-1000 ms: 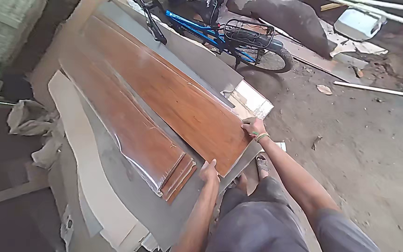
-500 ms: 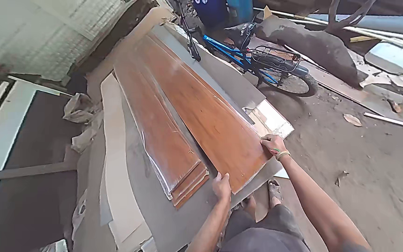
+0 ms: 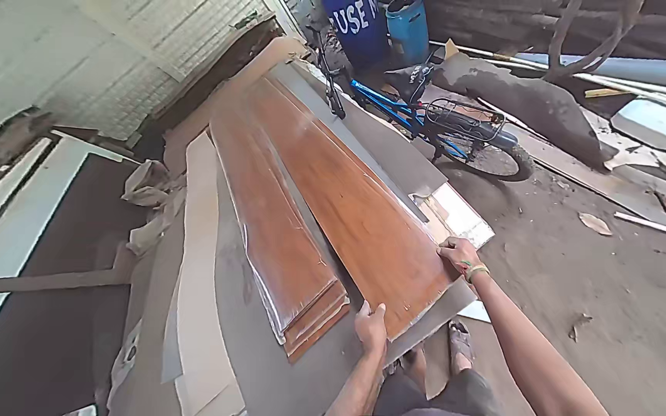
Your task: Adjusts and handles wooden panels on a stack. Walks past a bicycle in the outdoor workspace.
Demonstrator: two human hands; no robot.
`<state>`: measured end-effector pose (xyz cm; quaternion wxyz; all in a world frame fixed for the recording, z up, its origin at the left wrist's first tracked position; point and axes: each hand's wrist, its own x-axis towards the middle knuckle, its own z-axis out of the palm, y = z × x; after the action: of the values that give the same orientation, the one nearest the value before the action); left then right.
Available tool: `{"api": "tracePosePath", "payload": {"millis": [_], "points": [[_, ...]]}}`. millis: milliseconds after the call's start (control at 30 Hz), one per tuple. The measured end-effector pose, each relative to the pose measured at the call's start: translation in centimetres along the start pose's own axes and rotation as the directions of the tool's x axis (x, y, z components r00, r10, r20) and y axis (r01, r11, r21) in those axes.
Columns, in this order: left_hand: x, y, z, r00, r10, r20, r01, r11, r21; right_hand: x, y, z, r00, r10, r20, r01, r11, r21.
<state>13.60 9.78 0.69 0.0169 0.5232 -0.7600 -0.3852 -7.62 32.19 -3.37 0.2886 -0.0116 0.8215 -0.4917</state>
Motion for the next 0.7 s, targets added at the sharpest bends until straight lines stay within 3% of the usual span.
{"api": "tracePosePath", "payload": {"millis": [67,100,367,700], "points": [[-0.4,-0.2,0.4,0.998,-0.070,0.001,0.067,0.962,-0.266,-0.6,-0.6,0.3,1.000,0.023,-0.021,-0.023,0.999,-0.046],[-0.4,-0.1,0.4,0.997,-0.083,-0.005,0.078,0.949,-0.307,-0.8,-0.8,0.7,0.998,0.022,-0.051,-0.025,0.998,-0.060],[0.4,-0.2,0.1,0.997,-0.074,-0.026,0.067,0.977,-0.203,-1.4,-0.1,1.4,0.993,-0.064,-0.104,0.053,0.994,-0.099],[0.6,-0.6,0.2,0.995,-0.102,0.003,0.100,0.962,-0.255,-2.3,-0.1,2.0,0.974,-0.054,-0.221,0.042,0.997,-0.061]]}}
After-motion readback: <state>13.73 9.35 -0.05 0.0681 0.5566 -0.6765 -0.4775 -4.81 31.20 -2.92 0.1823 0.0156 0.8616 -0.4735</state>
